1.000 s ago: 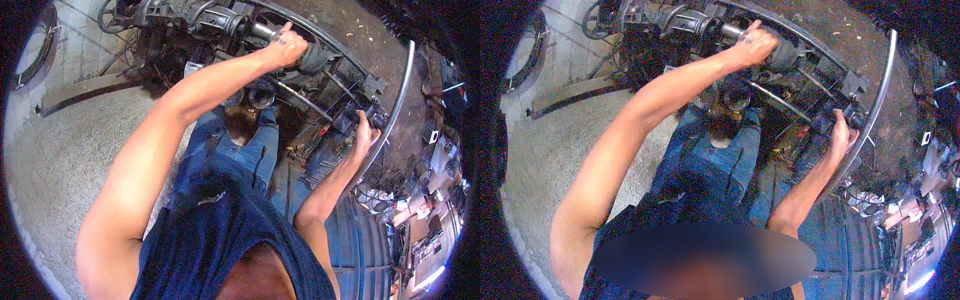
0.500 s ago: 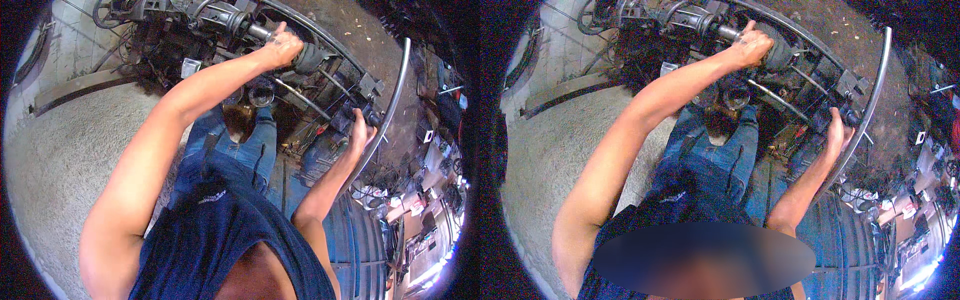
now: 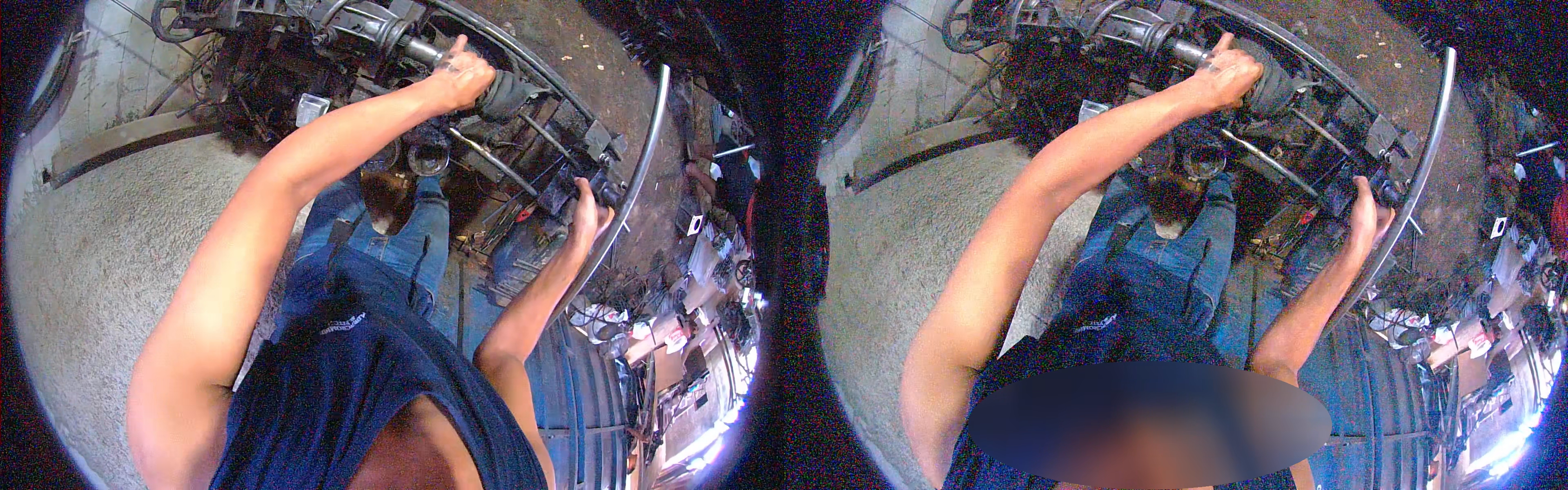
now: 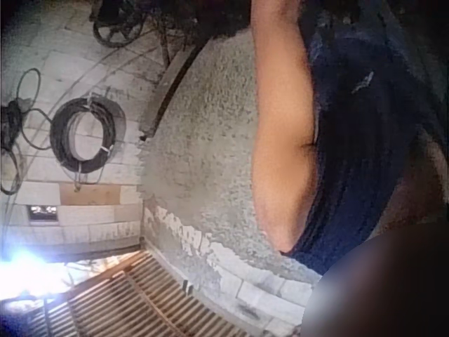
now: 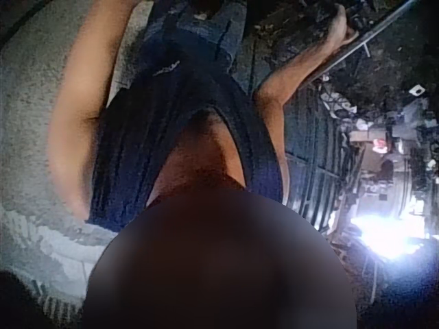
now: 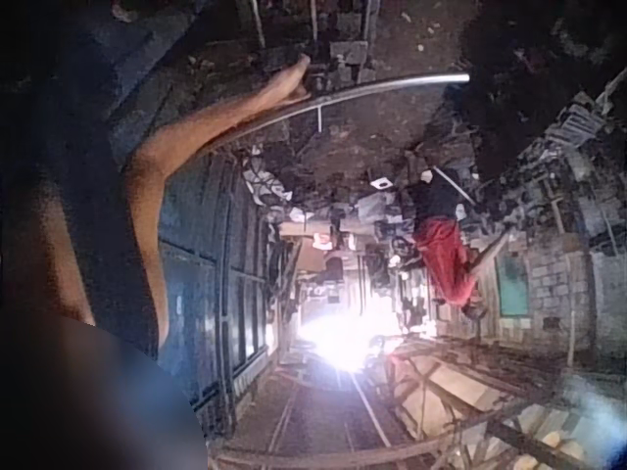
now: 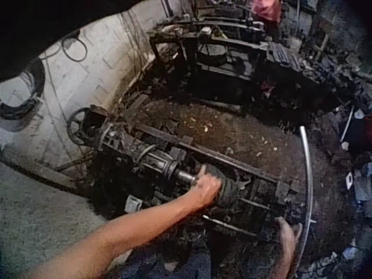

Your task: The person operates a manual lathe to fabricate a metal rod, using a wrench and a measuring tool to adjust the machine and verify the part.

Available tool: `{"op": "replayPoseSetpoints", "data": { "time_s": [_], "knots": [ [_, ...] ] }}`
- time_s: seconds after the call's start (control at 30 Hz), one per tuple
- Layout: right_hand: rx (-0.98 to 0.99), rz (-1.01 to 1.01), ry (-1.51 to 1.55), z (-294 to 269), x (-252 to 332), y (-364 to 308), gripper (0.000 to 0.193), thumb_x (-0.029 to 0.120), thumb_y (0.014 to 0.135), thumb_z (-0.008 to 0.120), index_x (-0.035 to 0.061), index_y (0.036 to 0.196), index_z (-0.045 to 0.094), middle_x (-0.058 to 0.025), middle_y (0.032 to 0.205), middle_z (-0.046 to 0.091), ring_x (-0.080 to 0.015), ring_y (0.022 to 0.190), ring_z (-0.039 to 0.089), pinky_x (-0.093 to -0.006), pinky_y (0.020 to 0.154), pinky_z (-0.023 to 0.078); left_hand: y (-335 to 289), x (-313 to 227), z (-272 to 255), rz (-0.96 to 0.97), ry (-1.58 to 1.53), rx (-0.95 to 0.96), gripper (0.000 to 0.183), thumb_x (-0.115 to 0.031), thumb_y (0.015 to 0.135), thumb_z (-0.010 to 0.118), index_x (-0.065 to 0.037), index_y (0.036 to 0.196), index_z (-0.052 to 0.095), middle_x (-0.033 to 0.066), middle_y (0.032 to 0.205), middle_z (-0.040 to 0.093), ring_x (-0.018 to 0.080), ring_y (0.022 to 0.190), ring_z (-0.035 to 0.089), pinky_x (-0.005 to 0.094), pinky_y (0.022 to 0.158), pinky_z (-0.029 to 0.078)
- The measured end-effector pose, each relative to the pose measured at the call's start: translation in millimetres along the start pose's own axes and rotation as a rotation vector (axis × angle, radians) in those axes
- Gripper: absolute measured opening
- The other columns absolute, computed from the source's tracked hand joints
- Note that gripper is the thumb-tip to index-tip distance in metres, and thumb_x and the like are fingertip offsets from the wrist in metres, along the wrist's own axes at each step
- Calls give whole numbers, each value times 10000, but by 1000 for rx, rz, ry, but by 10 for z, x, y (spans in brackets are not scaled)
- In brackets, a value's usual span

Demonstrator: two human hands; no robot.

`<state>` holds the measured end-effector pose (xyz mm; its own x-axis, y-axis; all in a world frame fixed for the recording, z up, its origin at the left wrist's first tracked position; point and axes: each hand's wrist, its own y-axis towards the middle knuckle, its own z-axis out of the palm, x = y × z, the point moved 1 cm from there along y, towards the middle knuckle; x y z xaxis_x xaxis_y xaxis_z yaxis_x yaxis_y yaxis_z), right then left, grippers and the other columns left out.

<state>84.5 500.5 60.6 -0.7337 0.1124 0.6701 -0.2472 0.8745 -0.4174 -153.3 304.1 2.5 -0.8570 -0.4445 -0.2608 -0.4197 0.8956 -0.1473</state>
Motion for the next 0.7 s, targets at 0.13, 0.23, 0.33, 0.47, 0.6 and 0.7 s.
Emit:
{"op": "replayPoseSetpoints", "data": {
  "time_s": [0.13, 0.23, 0.33, 0.47, 0.6, 0.7],
  "knots": [
    [-28, -49, -40, 19, 36, 2, 233, 133, 619, 767, 13, 791, 665, -38, 793, 654, -168, 697, 581, -316, 711, 467, 5, 12, -28, -17, 28, 17, 157, -111, 586, 712, -97, 716, 625, 126, 750, 666, 289, 792, 655, 497, 883, 339],
    [-38, -26, -69, 14, 74, -24, 254, 145, 608, 774, 8, 795, 667, -45, 801, 654, -181, 709, 582, -325, 723, 470, 4, 8, -47, -24, 20, 50, 184, -112, 574, 725, -98, 730, 629, 128, 763, 668, 291, 807, 655, 515, 917, 330],
    [-60, -13, -64, 26, 105, -47, 267, 155, 599, 779, 4, 789, 667, -50, 806, 654, -187, 717, 582, -328, 720, 473, 0, 10, -59, -20, -2, 64, 204, -111, 569, 734, -99, 746, 633, 128, 770, 669, 294, 829, 654, 530, 941, 324],
    [-75, -10, -68, 44, 134, -42, 279, 145, 591, 780, 0, 800, 666, -50, 804, 654, -188, 709, 581, -330, 707, 474, 4, 19, -62, -11, 13, 66, 208, -112, 573, 737, -98, 751, 632, 121, 774, 670, 299, 839, 650, 538, 936, 332],
    [-66, -1, -56, 62, 153, -57, 273, 126, 589, 777, 3, 805, 664, -43, 796, 652, -182, 697, 579, -329, 705, 473, 13, 41, -57, -3, -2, 56, 226, -129, 565, 748, -96, 752, 626, 114, 764, 664, 299, 826, 647, 535, 922, 341],
    [20, 63, 134, 81, 166, -107, 229, 107, 604, 768, 11, 780, 658, -31, 781, 647, -165, 684, 576, -313, 688, 470, 9, 56, -53, -12, 45, 105, 219, -123, 558, 742, -101, 739, 620, 117, 747, 658, 298, 816, 645, 530, 901, 352]
  ]
}}
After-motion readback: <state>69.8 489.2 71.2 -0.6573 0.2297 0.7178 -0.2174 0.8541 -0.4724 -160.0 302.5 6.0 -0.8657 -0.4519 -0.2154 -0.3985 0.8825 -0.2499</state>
